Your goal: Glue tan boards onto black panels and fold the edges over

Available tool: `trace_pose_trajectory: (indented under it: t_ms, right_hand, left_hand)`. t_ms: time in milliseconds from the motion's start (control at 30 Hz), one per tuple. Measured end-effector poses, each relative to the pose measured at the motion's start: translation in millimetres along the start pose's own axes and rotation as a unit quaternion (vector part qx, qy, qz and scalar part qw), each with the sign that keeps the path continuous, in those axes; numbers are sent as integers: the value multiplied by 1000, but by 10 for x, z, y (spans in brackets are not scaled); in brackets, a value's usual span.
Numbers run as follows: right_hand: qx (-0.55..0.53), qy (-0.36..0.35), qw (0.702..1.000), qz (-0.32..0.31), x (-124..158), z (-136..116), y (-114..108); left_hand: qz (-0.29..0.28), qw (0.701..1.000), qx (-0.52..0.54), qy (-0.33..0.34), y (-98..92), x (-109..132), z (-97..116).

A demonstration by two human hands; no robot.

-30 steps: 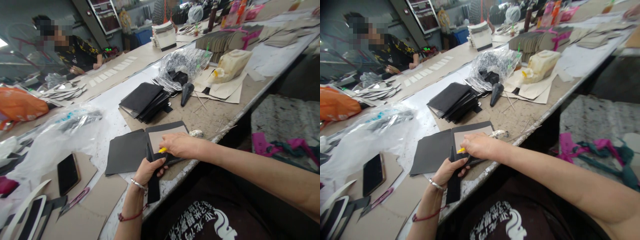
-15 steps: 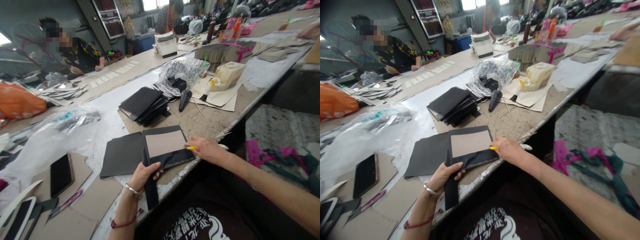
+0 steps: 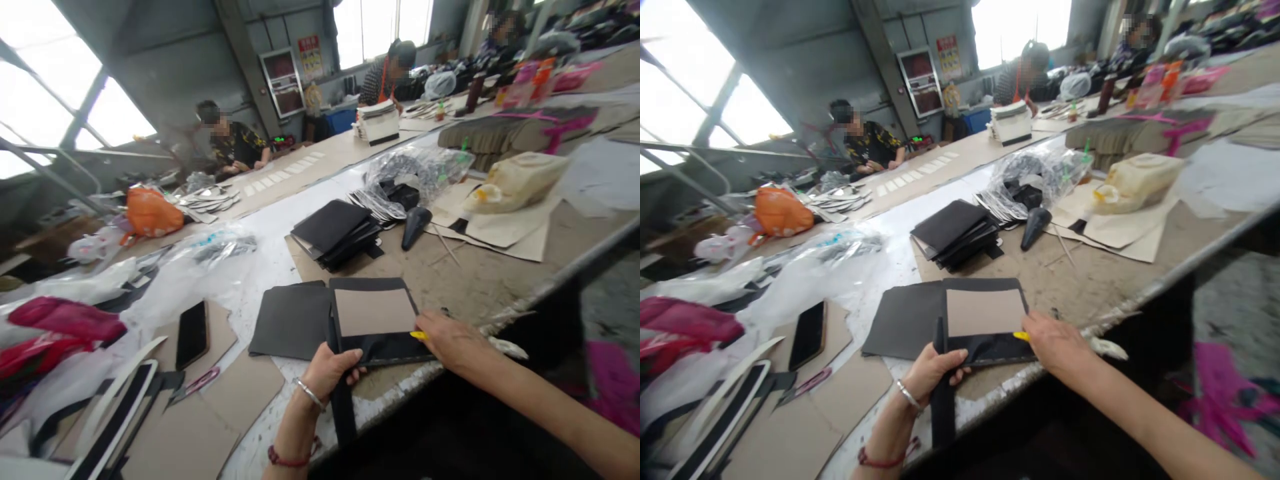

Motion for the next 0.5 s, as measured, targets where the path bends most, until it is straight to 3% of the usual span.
trace_pose_trajectory:
  t_ms: [233, 400, 500]
  right_hand:
    - [-16, -32, 993, 112, -36, 49, 73]
    - [-36, -13, 996, 77, 97, -89, -202]
    - [-56, -13, 994, 94, 104, -168, -343]
  left_hand:
    - [6, 1000, 12, 17, 39, -25, 26]
    - [9, 1000, 13, 9, -22, -33, -18]
    - [9, 1000, 18, -7, -58, -54, -43]
Point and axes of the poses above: each hand's wrist, its own x-axis away from the middle knuckle, its own y-axis out of the palm, z = x × y, the point moved 3 cm from there along -x, towards the middle knuckle, and after that the axes turned 13 degrees about x, right-handed, at the moved point
